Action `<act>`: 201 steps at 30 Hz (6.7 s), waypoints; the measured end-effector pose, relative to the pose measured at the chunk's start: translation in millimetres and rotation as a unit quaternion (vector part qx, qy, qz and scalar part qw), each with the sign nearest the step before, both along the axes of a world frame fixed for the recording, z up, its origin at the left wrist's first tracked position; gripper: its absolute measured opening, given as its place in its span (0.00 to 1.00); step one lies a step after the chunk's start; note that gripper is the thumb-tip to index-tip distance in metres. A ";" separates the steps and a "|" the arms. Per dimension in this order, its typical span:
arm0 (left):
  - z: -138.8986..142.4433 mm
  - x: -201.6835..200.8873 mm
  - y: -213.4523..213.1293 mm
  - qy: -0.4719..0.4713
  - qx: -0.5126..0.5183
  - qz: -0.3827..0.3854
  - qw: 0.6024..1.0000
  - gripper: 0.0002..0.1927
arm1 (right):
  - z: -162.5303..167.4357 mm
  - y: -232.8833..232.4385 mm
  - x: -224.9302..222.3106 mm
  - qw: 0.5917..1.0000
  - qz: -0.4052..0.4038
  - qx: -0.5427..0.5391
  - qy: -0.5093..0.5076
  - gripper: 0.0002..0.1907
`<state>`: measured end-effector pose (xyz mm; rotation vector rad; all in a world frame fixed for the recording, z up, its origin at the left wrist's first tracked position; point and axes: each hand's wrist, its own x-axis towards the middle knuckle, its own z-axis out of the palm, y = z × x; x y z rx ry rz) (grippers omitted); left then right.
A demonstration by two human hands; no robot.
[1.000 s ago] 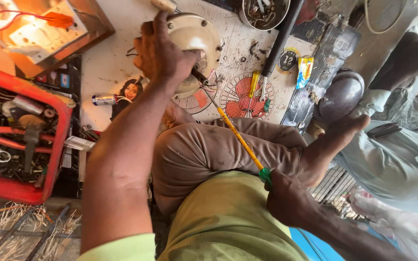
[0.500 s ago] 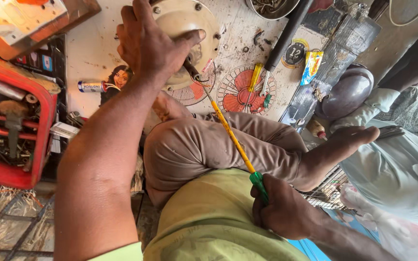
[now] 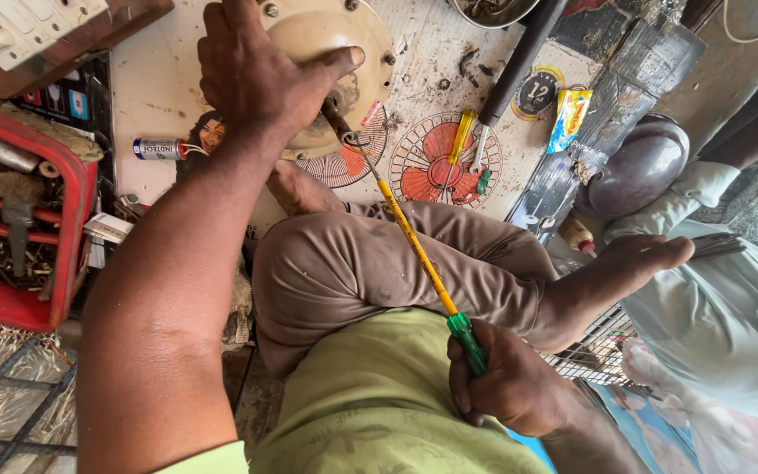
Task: The person is repairing a ceiling fan motor housing. They use a screwdriver to remove screws, disconnect wires, and manipulate internal components. The person also uses a soldering iron to work on the wiring.
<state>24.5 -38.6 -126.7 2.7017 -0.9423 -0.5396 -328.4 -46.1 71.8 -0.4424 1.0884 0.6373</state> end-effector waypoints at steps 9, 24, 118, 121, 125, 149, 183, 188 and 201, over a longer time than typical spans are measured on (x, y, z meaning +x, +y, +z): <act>27.7 -2.0 -17.6 0.023 0.010 0.000 1.000 0.59 | -50.1 24.5 -45.1 0.967 -0.212 0.108 -0.087 0.32; 36.8 -16.4 -31.4 0.051 0.012 0.046 0.998 0.61 | -79.6 72.9 -68.2 0.715 0.130 -0.687 0.002 0.29; 40.6 -13.6 6.3 0.288 -0.026 0.075 0.954 0.31 | -49.0 95.9 -124.2 0.866 -0.030 -0.489 0.103 0.27; 39.5 -2.5 7.3 0.265 -0.083 0.039 0.960 0.35 | -51.3 86.7 -105.5 0.876 -0.076 -0.469 0.085 0.25; 40.2 11.9 -4.1 0.242 0.031 -0.008 0.970 0.36 | -50.5 84.1 -86.3 0.873 -0.051 -0.473 0.109 0.24; 27.9 26.9 -13.1 0.180 0.087 -0.010 0.980 0.49 | -65.4 66.6 -79.8 0.887 -0.045 -0.458 0.042 0.20; 30.8 -31.0 -13.1 0.100 0.008 0.079 0.992 0.59 | -54.5 68.3 -48.6 0.755 0.349 -0.552 0.054 0.16; 32.8 -26.6 -8.1 0.077 -0.022 0.069 0.994 0.61 | -39.6 56.3 -23.0 0.787 0.420 -0.444 0.088 0.20; 20.6 -4.7 4.9 0.107 -0.069 0.059 0.990 0.56 | 19.3 36.3 41.4 0.900 0.372 -0.216 0.077 0.15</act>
